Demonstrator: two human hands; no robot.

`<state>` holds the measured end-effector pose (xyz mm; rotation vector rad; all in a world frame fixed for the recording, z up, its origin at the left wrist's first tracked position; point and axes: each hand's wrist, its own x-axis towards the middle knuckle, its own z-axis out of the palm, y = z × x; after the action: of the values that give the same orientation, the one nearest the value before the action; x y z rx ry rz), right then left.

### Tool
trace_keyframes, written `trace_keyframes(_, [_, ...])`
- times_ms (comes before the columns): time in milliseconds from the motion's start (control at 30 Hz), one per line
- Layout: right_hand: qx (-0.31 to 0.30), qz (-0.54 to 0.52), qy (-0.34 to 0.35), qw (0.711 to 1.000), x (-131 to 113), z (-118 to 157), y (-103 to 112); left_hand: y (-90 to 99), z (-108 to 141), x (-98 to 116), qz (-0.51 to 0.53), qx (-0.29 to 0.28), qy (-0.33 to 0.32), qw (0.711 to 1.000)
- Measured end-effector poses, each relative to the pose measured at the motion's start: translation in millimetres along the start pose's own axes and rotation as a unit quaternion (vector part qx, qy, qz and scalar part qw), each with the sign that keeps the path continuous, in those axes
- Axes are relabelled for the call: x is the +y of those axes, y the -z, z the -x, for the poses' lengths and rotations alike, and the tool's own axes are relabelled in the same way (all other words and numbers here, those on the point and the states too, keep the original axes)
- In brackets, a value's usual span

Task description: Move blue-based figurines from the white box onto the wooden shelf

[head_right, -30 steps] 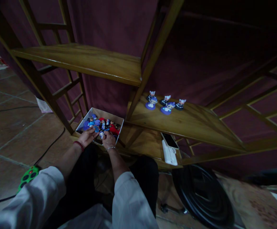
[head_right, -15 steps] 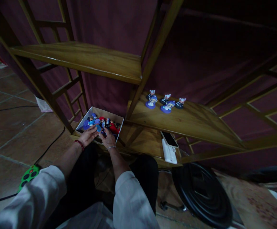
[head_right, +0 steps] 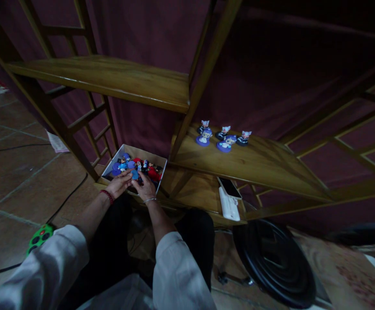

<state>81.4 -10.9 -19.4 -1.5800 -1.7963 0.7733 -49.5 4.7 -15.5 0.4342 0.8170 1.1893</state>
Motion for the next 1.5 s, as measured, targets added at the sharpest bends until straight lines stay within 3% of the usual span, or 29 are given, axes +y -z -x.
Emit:
trace_keyframes(267, [0.016,-0.013,0.015,1.000,10.2,-1.6,-5.4,2.3,-2.6,-0.7,-0.015,-0.003,0.007,1.000])
trace_keyframes(467, [0.021,0.053,-0.006,0.998,14.4,-5.2,-10.6,0.4,-2.3,1.5,0.042,0.020,0.003,0.999])
trace_keyframes(667, [-0.013,0.106,-0.029,0.994,10.8,-7.3,-10.2,1.1,-2.4,3.0,0.071,0.015,0.004,0.997])
trace_keyframes(967, [-0.026,0.104,-0.044,0.993,4.5,-10.6,-8.4,2.3,-5.8,3.6,0.077,0.009,0.013,0.997])
trace_keyframes(1233, [-0.042,0.213,-0.110,0.970,-8.6,-14.0,-12.5,2.3,-7.3,2.2,0.078,0.022,0.019,0.997])
trace_keyframes(1367, [-0.004,0.150,-0.080,0.985,-2.7,-11.2,-11.3,1.9,-7.1,3.0,0.083,0.023,0.020,0.996])
trace_keyframes(1500, [0.039,-0.031,-0.091,0.995,9.1,-10.5,-10.7,1.7,-6.7,3.7,0.095,0.018,0.019,0.995])
